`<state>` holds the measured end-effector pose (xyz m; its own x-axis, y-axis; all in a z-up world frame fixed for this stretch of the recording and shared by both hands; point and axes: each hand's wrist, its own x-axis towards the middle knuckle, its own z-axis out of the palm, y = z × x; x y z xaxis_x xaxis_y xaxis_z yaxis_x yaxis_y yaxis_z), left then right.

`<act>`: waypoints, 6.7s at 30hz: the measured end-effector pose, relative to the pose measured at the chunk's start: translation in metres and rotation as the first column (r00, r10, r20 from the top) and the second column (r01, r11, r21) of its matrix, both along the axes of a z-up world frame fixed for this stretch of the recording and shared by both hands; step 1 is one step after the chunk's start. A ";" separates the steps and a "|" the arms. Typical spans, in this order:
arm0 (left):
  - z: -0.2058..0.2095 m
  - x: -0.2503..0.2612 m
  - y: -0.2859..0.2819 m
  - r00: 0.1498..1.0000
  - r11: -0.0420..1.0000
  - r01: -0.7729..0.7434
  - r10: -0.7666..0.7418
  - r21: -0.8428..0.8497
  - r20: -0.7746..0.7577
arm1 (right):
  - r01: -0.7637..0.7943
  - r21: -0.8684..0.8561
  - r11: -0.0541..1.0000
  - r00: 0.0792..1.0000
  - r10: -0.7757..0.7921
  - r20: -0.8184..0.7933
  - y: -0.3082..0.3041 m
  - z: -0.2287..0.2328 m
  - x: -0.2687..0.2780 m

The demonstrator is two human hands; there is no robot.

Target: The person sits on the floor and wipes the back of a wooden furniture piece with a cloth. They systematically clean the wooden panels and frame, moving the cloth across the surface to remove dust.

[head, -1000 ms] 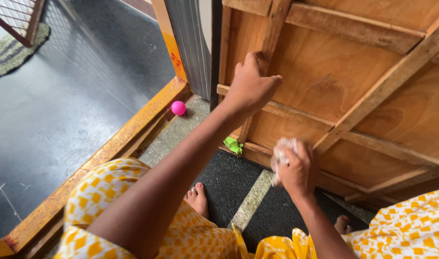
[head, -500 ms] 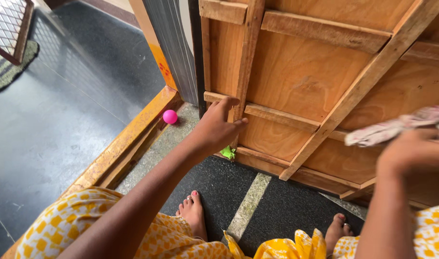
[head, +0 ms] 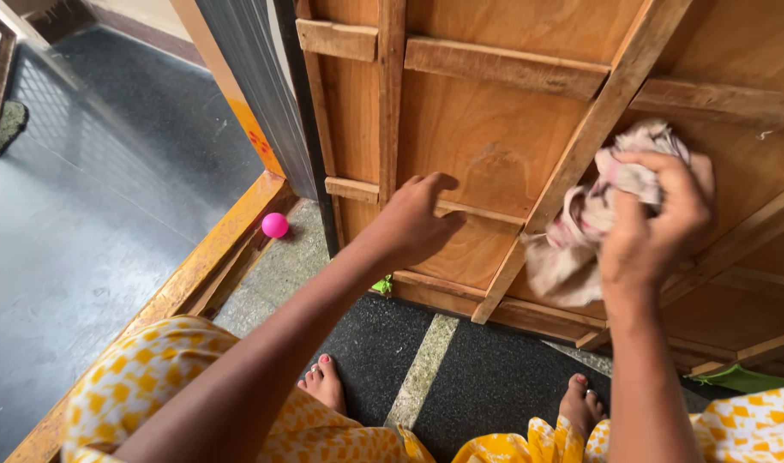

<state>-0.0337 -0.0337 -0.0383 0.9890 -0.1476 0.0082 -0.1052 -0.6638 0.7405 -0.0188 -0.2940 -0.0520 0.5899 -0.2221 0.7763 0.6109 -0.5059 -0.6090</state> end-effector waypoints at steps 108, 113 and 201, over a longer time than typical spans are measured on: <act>0.000 0.024 -0.193 0.963 0.777 -0.266 0.232 -0.571 -0.135 | 0.163 -0.571 0.805 0.977 -0.212 -0.020 -0.022 0.052 -0.014; 0.023 0.013 -0.196 0.982 0.857 -0.170 0.190 -0.487 -0.008 | 0.292 -0.576 0.763 0.908 -0.410 -0.083 -0.059 0.036 0.032; -0.027 0.023 -0.144 0.916 0.736 -0.265 -0.010 0.623 0.401 | 0.474 -0.057 0.879 0.868 -0.477 -0.137 -0.062 -0.080 -0.049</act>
<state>-0.0103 -0.1773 -0.0649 0.9424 -0.1243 0.3104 -0.1441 -0.9887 0.0417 -0.0673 -0.3558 -0.1322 0.5214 -0.4888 0.6994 0.2008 -0.7263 -0.6573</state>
